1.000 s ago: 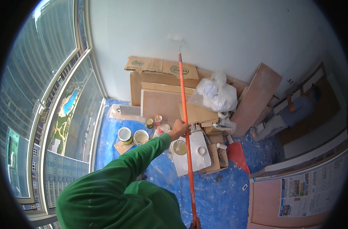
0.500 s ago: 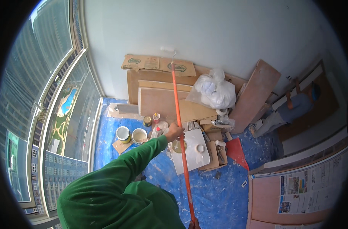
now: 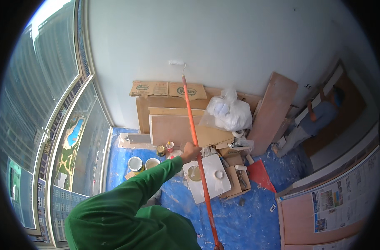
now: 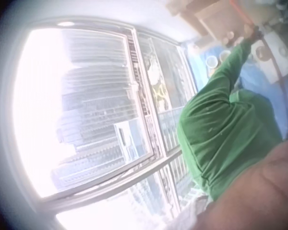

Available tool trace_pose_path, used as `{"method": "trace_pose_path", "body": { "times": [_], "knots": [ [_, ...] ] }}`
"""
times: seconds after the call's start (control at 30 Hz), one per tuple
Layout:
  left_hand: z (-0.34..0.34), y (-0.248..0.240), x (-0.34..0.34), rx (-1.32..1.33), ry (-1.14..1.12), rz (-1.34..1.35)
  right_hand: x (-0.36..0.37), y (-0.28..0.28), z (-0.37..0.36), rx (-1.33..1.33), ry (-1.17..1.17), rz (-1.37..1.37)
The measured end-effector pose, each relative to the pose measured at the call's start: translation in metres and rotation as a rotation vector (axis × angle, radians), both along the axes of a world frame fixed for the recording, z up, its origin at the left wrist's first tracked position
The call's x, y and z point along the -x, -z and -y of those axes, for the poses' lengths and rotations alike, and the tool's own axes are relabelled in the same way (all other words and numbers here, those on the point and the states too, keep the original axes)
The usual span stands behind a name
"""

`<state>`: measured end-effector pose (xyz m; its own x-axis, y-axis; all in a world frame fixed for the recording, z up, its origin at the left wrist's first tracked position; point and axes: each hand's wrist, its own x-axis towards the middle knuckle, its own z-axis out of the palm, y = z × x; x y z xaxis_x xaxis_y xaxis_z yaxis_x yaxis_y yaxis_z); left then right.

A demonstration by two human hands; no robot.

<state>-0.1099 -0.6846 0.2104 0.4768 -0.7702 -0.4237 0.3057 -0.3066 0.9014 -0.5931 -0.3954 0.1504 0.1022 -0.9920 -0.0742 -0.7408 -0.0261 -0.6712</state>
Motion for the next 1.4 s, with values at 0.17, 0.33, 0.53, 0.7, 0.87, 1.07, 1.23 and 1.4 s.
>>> {"method": "trace_pose_path", "body": {
  "times": [0.17,0.33,0.53,0.7,0.87,1.07,1.23,1.4],
  "knots": [
    [0.009,-0.046,-0.006,0.068,0.026,0.067,-0.009,0.015,0.018,0.169,-0.053,0.146],
    [0.017,-0.082,-0.016,0.133,0.013,0.147,-0.027,0.016,0.038,0.186,-0.063,0.215],
    [0.033,-0.137,-0.038,0.241,0.016,0.259,-0.064,0.023,0.062,0.073,-0.035,0.226],
    [0.048,-0.198,-0.059,0.341,0.045,0.382,-0.113,0.002,0.086,0.298,-0.113,0.358],
    [0.066,-0.259,-0.086,0.417,-0.003,0.467,-0.161,-0.032,0.118,0.281,-0.110,0.406],
    [0.098,-0.324,-0.101,0.561,-0.022,0.466,-0.211,-0.091,0.164,0.505,-0.172,0.496],
    [0.102,-0.372,-0.088,0.614,0.019,0.403,-0.237,-0.144,0.204,0.392,-0.120,0.509],
    [0.104,-0.414,-0.072,0.675,0.112,0.357,-0.263,-0.230,0.240,0.567,-0.154,0.514]
  ]
}}
